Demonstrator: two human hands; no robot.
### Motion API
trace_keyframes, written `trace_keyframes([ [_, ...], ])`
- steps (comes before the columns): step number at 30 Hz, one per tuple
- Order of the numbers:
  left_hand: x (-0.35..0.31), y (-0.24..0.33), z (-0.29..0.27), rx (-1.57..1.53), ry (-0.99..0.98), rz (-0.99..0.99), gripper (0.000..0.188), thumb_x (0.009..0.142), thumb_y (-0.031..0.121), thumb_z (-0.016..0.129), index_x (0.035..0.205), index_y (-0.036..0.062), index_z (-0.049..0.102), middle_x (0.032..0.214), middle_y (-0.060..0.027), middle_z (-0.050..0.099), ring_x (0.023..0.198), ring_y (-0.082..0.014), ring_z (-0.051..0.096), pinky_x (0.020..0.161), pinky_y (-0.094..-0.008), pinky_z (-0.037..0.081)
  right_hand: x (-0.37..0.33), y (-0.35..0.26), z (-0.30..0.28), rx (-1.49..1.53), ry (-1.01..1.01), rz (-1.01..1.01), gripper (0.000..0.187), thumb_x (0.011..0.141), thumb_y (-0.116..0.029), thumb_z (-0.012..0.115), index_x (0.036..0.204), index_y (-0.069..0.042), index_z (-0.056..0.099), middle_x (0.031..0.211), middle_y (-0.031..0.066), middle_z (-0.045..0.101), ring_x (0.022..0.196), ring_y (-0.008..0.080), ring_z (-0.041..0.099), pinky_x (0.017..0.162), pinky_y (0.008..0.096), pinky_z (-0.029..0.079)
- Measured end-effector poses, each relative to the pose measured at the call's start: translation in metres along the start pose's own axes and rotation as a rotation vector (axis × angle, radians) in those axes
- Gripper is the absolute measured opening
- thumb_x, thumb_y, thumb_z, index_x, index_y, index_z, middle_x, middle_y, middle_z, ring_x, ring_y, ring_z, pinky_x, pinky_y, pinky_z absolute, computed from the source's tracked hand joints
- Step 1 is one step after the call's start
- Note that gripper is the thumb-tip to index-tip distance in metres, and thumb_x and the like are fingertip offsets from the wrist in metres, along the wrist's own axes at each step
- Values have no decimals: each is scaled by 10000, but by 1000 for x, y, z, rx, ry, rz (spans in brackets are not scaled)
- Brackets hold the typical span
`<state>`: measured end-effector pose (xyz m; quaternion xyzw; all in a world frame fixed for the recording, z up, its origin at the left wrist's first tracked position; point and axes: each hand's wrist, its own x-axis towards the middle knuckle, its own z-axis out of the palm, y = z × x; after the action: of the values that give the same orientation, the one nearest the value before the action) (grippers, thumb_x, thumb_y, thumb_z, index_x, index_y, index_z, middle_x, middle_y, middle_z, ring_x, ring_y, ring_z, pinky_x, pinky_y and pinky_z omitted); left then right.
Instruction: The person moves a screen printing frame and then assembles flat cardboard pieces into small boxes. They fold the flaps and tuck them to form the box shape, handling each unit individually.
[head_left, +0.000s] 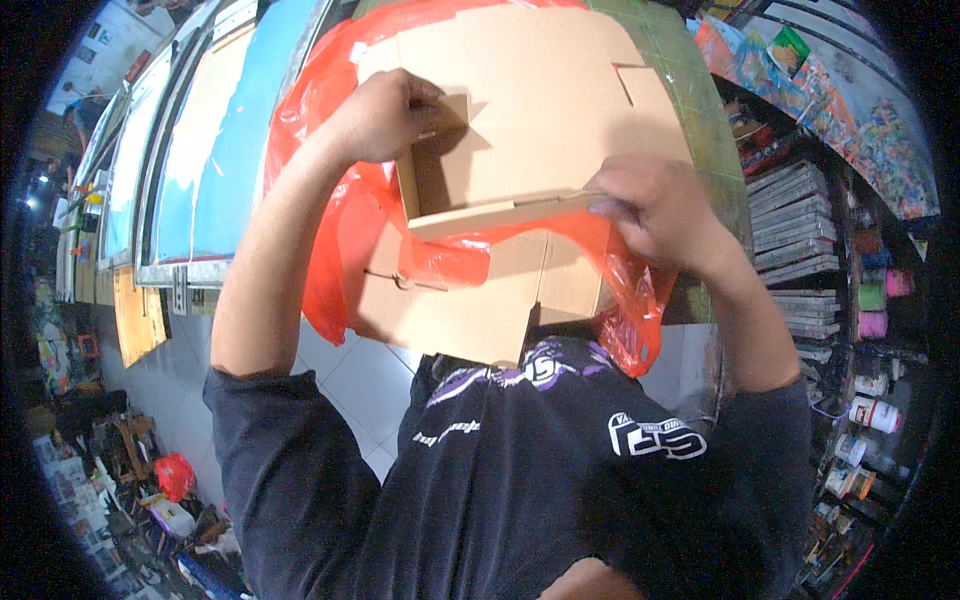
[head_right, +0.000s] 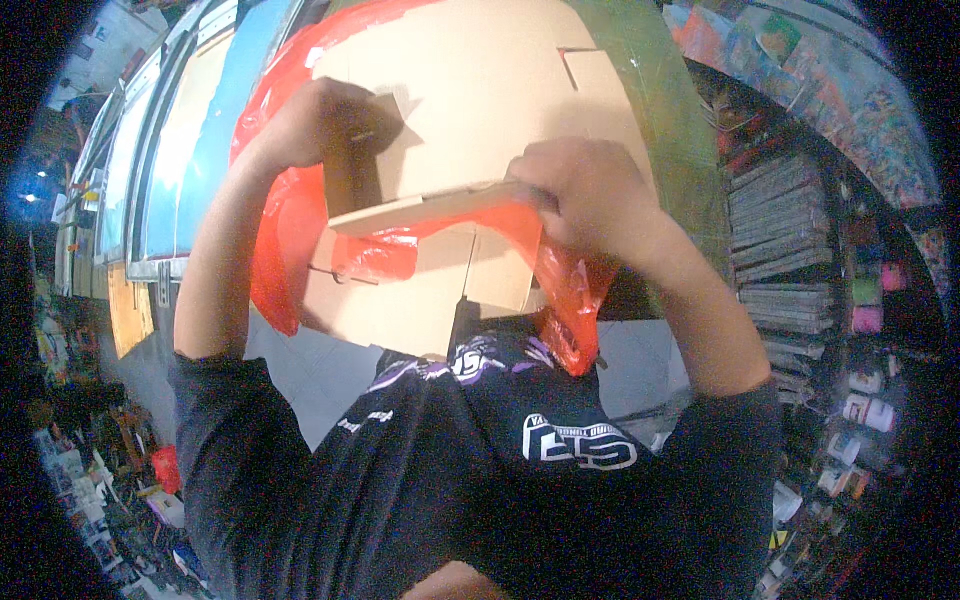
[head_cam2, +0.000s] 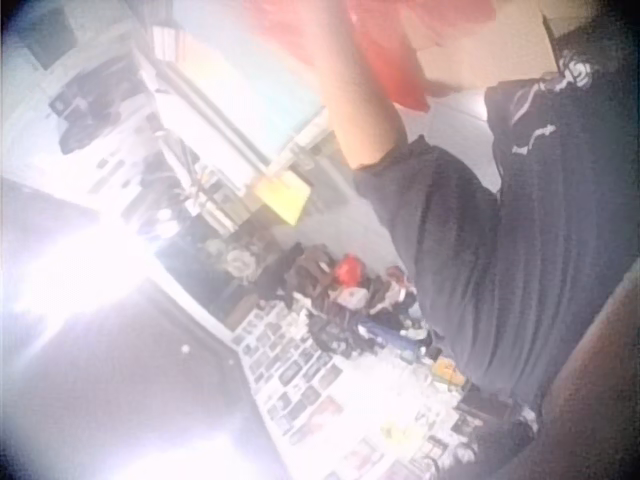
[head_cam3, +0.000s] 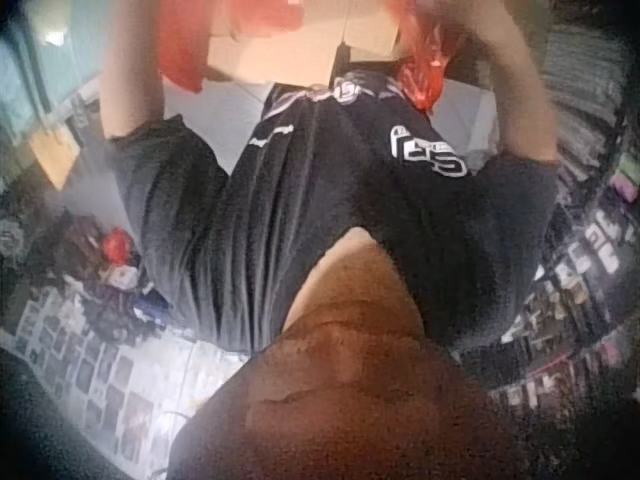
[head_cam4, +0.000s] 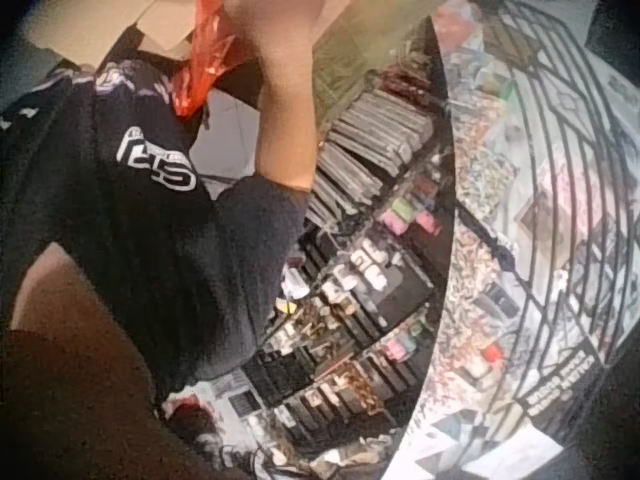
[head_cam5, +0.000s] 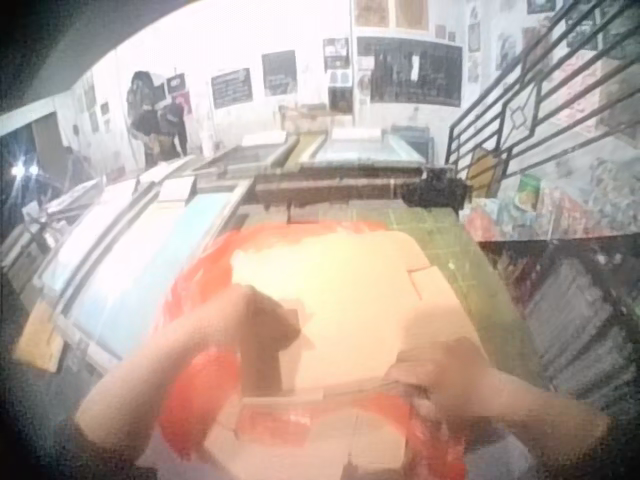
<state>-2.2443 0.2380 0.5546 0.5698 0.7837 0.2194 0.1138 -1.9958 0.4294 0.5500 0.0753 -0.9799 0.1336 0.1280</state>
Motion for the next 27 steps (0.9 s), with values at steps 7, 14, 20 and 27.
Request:
trace_keyframes([
  [7, 2, 34, -4, 341, -81, -147, 237, 810, 233, 585, 858, 10, 651, 792, -204, 631, 727, -332, 624, 676, -388, 493, 1, 1, -5, 13, -17, -15, 118, 674, -88, 611, 786, -83, 573, 737, 87, 558, 696, 308, 569, 586, 412, 450],
  [14, -8, 71, 10, 219, -21, -340, 717, 817, 532, 542, 1297, 22, 388, 1253, -237, 429, 1208, -384, 364, 1002, -456, 304, -1, 7, -5, 73, -6, -36, 130, 722, -130, 586, 849, -106, 574, 782, 100, 586, 754, 317, 592, 649, 439, 472],
  [20, -29, 90, 24, 356, 55, -61, 1122, 481, 645, 751, 1339, 41, 352, 1274, -190, 401, 1208, -395, 337, 1022, -471, 280, -1, 5, -5, 64, -74, -4, 175, 738, -164, 571, 901, -106, 599, 831, 119, 602, 792, 324, 593, 694, 438, 470],
  [27, -29, 87, 31, 332, 82, -106, 1028, 455, 450, 786, 1317, 52, 392, 1213, -159, 441, 1158, -357, 370, 1001, -447, 312, -20, 51, -19, 399, 480, 81, 412, 752, -194, 713, 1090, -17, 557, 988, 84, 577, 830, 165, 565, 694, 284, 467],
])
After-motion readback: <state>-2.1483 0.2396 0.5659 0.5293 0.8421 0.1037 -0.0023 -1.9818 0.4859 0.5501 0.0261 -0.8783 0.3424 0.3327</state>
